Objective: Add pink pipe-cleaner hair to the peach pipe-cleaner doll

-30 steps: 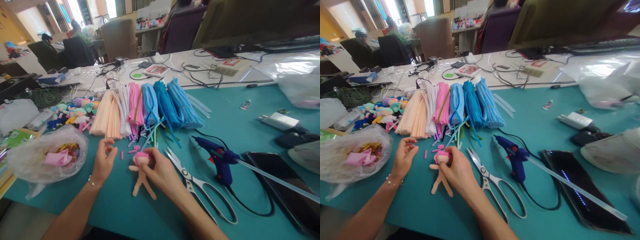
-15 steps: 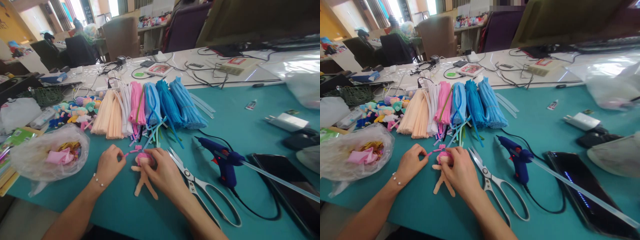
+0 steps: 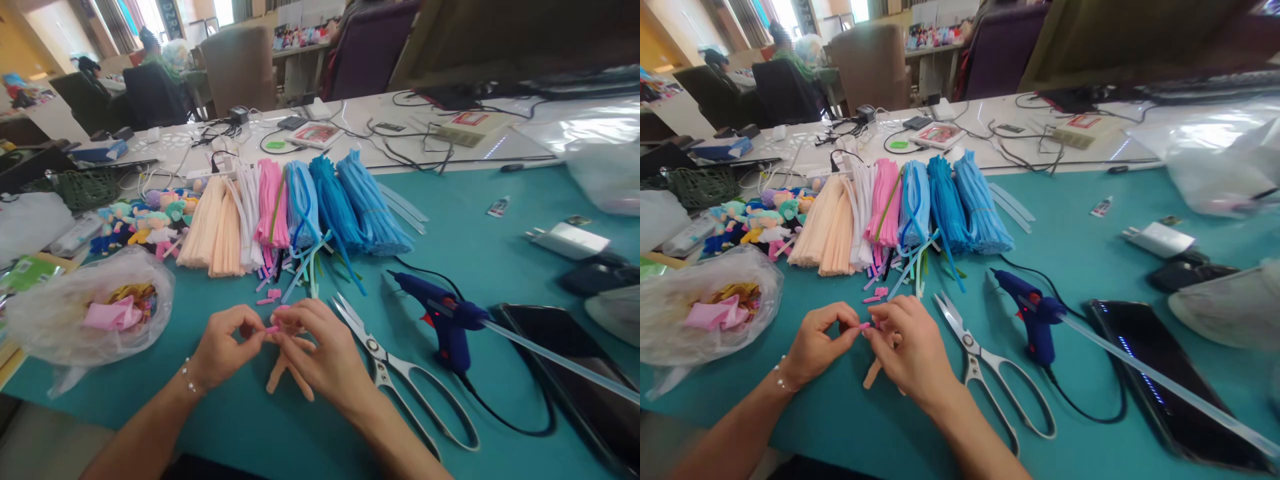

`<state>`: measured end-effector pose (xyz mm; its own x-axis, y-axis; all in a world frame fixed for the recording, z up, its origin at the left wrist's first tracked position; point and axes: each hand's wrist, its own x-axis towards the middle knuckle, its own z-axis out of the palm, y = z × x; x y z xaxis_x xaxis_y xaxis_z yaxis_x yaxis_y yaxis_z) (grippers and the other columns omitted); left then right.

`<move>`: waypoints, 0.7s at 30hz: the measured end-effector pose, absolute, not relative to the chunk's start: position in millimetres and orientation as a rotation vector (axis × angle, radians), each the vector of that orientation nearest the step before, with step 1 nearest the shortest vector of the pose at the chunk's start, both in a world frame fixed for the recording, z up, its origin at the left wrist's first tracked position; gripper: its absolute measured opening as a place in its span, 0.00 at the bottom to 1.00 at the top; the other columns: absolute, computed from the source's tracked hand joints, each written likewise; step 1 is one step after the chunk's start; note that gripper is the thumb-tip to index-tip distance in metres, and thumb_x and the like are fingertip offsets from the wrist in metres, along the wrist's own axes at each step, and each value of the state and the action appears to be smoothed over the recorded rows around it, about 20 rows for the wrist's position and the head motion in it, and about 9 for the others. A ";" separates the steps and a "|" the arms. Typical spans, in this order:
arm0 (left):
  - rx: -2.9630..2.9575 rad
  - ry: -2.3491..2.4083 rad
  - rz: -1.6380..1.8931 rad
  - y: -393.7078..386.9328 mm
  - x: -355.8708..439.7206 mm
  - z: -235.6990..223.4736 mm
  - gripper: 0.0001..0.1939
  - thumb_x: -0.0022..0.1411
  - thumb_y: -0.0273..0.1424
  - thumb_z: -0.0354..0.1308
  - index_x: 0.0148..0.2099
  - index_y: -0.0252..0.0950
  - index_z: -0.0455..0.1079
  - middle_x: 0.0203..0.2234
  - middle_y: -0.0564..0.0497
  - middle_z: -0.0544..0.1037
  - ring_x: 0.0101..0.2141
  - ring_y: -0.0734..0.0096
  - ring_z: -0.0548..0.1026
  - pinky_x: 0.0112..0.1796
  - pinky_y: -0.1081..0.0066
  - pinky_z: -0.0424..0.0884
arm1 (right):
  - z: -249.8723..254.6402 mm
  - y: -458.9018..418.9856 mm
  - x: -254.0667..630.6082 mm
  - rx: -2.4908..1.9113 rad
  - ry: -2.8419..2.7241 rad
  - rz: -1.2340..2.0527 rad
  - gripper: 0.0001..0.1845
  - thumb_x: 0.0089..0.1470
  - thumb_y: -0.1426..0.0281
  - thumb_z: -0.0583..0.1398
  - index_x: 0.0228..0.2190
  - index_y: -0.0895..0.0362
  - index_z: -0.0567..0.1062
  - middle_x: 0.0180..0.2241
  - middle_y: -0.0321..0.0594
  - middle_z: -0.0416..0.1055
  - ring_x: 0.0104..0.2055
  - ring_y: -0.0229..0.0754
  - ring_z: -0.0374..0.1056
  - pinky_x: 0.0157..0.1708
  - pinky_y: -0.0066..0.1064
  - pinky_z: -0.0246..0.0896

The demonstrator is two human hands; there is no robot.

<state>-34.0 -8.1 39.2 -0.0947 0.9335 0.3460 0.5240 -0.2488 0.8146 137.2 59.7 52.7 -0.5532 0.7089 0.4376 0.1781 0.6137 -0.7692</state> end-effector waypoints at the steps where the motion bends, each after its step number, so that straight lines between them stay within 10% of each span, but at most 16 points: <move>1: 1.754 1.555 1.299 -8.6 -33.3 38.9 0.06 0.58 0.26 0.58 0.28 0.37 0.69 0.22 0.53 0.75 0.24 0.74 0.70 0.27 0.74 0.67 | 52.0 59.3 136.6 -0.665 -2.074 0.885 0.04 0.56 0.72 0.60 0.33 0.53 0.75 0.30 0.40 0.73 0.33 0.43 0.69 0.33 0.34 0.66; 21: 1.524 1.280 1.445 -11.7 -31.2 39.7 0.04 0.59 0.32 0.60 0.34 0.36 0.71 0.28 0.49 0.74 0.28 0.70 0.70 0.30 0.69 0.69 | 61.0 56.3 138.0 -0.788 -1.660 1.479 0.13 0.52 0.58 0.64 0.24 0.54 0.79 0.24 0.38 0.71 0.24 0.38 0.67 0.24 0.30 0.66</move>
